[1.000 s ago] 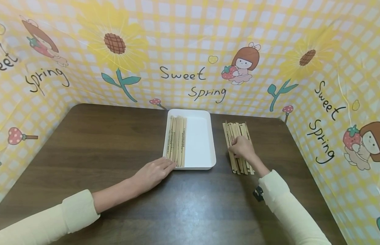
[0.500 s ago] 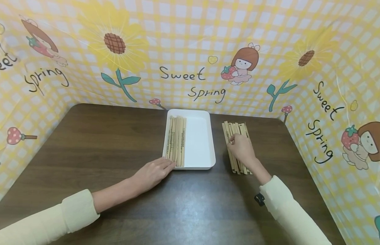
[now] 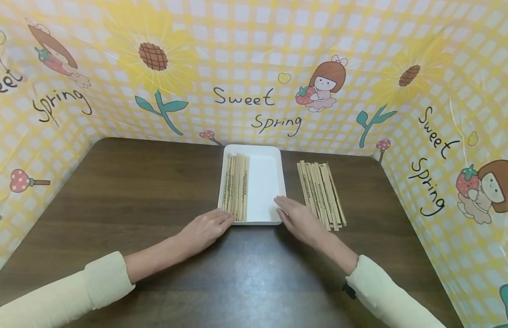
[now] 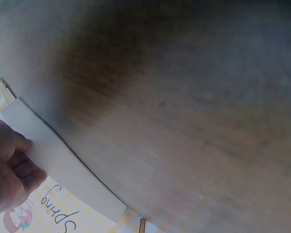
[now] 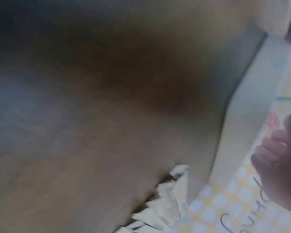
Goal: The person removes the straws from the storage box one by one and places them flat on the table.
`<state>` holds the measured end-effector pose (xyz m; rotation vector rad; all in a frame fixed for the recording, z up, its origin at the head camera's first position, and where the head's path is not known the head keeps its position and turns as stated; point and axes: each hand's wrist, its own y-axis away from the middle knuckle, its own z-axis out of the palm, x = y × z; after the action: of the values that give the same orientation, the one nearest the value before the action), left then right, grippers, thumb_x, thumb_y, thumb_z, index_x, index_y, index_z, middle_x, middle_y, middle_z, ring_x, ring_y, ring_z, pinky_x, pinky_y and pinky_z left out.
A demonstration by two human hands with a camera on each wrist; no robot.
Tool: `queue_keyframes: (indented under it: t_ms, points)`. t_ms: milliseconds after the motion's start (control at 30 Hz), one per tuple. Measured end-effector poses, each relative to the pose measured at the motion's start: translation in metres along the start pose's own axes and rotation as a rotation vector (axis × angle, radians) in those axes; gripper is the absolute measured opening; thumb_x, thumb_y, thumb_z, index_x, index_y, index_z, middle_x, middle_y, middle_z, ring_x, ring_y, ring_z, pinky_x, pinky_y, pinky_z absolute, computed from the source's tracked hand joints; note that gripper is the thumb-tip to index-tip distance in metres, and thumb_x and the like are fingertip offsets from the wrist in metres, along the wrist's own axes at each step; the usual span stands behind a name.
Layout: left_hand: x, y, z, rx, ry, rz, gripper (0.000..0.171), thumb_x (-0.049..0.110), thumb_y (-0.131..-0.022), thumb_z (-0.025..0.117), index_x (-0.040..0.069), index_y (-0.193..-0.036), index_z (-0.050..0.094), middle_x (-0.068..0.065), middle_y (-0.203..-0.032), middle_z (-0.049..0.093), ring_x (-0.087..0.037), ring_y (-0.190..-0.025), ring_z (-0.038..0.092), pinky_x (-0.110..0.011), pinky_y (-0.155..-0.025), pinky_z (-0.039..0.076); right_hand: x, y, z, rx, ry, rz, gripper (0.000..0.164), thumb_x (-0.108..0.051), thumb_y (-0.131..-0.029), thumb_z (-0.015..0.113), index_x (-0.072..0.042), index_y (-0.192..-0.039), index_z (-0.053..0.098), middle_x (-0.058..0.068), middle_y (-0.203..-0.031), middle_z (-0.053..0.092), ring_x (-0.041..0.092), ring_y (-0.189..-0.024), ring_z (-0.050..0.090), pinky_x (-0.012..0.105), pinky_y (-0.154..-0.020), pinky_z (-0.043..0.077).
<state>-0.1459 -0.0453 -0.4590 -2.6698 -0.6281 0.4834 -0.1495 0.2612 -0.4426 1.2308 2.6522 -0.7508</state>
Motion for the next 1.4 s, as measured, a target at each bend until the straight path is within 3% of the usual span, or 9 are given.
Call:
queue_keyframes:
  t_ms: [167, 367, 533, 700, 833, 967, 1100, 1267, 1400]
  points:
    - [0.0, 0.0, 0.001, -0.002, 0.003, 0.0, 0.031, -0.005, -0.083, 0.074, -0.004, -0.113, 0.07, -0.015, -0.105, 0.071, -0.025, -0.099, 0.068, -0.038, -0.092, 0.056, 0.001, 0.016, 0.008, -0.003, 0.086, -0.196, 0.037, -0.001, -0.093, 0.064, 0.009, -0.128, 0.061, 0.025, -0.129, 0.061, 0.037, -0.12, 0.059, 0.044, -0.092, 0.054]
    - [0.0, -0.001, 0.0, -0.01, 0.008, -0.003, 0.028, -0.004, -0.085, 0.072, -0.004, -0.113, 0.07, -0.015, -0.107, 0.072, -0.025, -0.101, 0.068, -0.038, -0.094, 0.055, 0.003, 0.022, 0.013, 0.012, 0.172, -0.321, 0.046, -0.019, -0.109, 0.031, 0.011, -0.126, 0.061, 0.025, -0.127, 0.062, 0.037, -0.118, 0.06, 0.048, -0.099, 0.05]
    - [-0.001, -0.002, -0.001, -0.015, 0.007, -0.003, 0.028, -0.004, -0.086, 0.072, -0.003, -0.114, 0.07, -0.015, -0.108, 0.072, -0.025, -0.102, 0.068, -0.037, -0.095, 0.054, 0.001, 0.022, 0.015, 0.035, 0.276, -0.387, 0.046, -0.01, -0.11, 0.024, 0.013, -0.124, 0.061, 0.027, -0.125, 0.063, 0.037, -0.117, 0.061, 0.049, -0.1, 0.049]
    - [0.0, -0.002, -0.002, -0.012, 0.008, -0.005, 0.028, -0.004, -0.086, 0.072, -0.004, -0.114, 0.07, -0.015, -0.107, 0.071, -0.025, -0.102, 0.068, -0.037, -0.095, 0.054, 0.002, 0.026, 0.019, 0.029, 0.324, -0.389, 0.033, 0.006, -0.099, 0.044, 0.013, -0.128, 0.058, 0.026, -0.128, 0.061, 0.036, -0.119, 0.06, 0.046, -0.102, 0.048]
    - [0.0, -0.002, -0.001, -0.021, 0.002, -0.004, 0.029, -0.004, -0.085, 0.072, -0.004, -0.114, 0.07, -0.015, -0.108, 0.071, -0.025, -0.103, 0.067, -0.037, -0.095, 0.054, 0.002, 0.028, 0.023, 0.025, 0.293, -0.376, 0.049, 0.013, -0.08, 0.062, 0.014, -0.129, 0.057, 0.026, -0.126, 0.062, 0.035, -0.118, 0.061, 0.048, -0.103, 0.047]
    - [0.0, -0.003, -0.001, -0.03, 0.015, -0.003, 0.029, -0.006, -0.084, 0.072, -0.004, -0.113, 0.07, -0.015, -0.107, 0.071, -0.025, -0.102, 0.067, -0.037, -0.095, 0.054, 0.002, 0.029, 0.024, 0.033, 0.287, -0.364, 0.039, 0.009, -0.091, 0.051, 0.014, -0.129, 0.057, 0.026, -0.125, 0.063, 0.036, -0.117, 0.061, 0.049, -0.103, 0.047]
    - [-0.002, -0.007, -0.005, -0.047, 0.103, -0.052, 0.026, -0.007, -0.084, 0.071, -0.003, -0.11, 0.072, -0.014, -0.102, 0.073, -0.024, -0.095, 0.069, -0.037, -0.09, 0.057, 0.0, 0.029, 0.023, 0.033, 0.289, -0.354, 0.037, 0.002, -0.1, 0.036, 0.013, -0.129, 0.057, 0.026, -0.126, 0.063, 0.035, -0.118, 0.061, 0.049, -0.103, 0.047]
    - [-0.008, -0.017, -0.013, -0.13, 0.313, -0.19, 0.01, 0.001, -0.09, 0.063, 0.004, -0.094, 0.073, -0.007, -0.081, 0.071, -0.021, -0.074, 0.068, -0.036, -0.063, 0.059, -0.001, 0.028, 0.022, 0.026, 0.274, -0.346, 0.041, 0.009, -0.088, 0.055, 0.013, -0.129, 0.058, 0.025, -0.126, 0.063, 0.035, -0.118, 0.061, 0.049, -0.104, 0.046]
    - [-0.018, -0.031, -0.02, -0.144, 0.573, -0.364, 0.016, 0.002, -0.094, 0.058, 0.004, -0.09, 0.073, -0.004, -0.065, 0.061, -0.009, -0.051, 0.045, -0.027, -0.046, 0.046, -0.001, 0.028, 0.022, 0.042, 0.271, -0.357, 0.047, 0.012, -0.08, 0.063, 0.013, -0.127, 0.059, 0.025, -0.124, 0.064, 0.035, -0.116, 0.062, 0.049, -0.102, 0.048]
